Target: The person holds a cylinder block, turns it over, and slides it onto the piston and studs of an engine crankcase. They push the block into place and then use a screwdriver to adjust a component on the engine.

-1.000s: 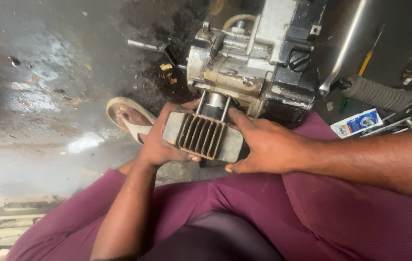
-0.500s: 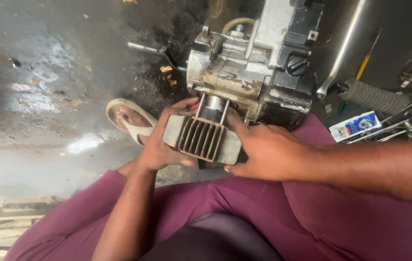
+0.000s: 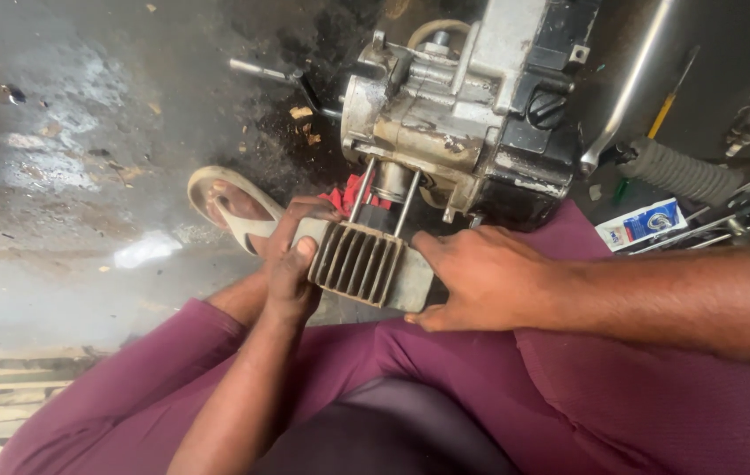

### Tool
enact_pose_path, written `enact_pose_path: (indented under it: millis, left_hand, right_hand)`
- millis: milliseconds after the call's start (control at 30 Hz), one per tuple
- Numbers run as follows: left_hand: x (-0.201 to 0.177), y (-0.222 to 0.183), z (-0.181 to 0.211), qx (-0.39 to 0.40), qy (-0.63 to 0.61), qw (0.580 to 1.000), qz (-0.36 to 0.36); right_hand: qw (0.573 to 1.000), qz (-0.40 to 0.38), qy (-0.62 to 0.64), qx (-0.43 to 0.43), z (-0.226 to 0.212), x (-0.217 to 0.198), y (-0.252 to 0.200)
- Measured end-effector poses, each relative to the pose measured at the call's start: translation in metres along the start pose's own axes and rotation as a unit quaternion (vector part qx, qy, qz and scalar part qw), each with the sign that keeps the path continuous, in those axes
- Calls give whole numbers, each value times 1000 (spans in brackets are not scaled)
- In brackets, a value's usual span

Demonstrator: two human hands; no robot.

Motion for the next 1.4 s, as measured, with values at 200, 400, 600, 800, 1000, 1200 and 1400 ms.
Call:
enact_pose_path:
  millis: [200,400,600,800,1000,1200,1400]
  left_hand:
    - [2,5,5,-9,-86,996,-28]
    - [4,41,30,-142,-284,943,-96]
    - [-4,26,-6,-199,-169,965,17]
    - [-14,4,3,-189,-114,975,27]
    - [-18,3,-1,-164,-95,982,2]
    - [-27,10,-32,-238,30,970,-45]
    - [22,36,24,-378,-46,918,-113]
  right_hand:
    - [992,47,-61,-100,8,0,5]
    - [996,27,-80,-21,8,-13,8]
    - [995,40,-70,-55,10,-8,7]
    - [985,-22,-140,-97,-13,15,3]
    - [987,0,-140,-76,-5,25,3]
    - [987,-2,-92,-135,-13,29,0]
    - [985,15,-137,-103,-5,23,2]
Point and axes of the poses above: each hand's wrist, its own y-axis towards the middle knuckle, its own x-axis out of the palm, z = x × y, the point moved 5 cm from there along y, towards the middle knuckle, and after that the axes turned 13 degrees about y, right-handed, at the moved point
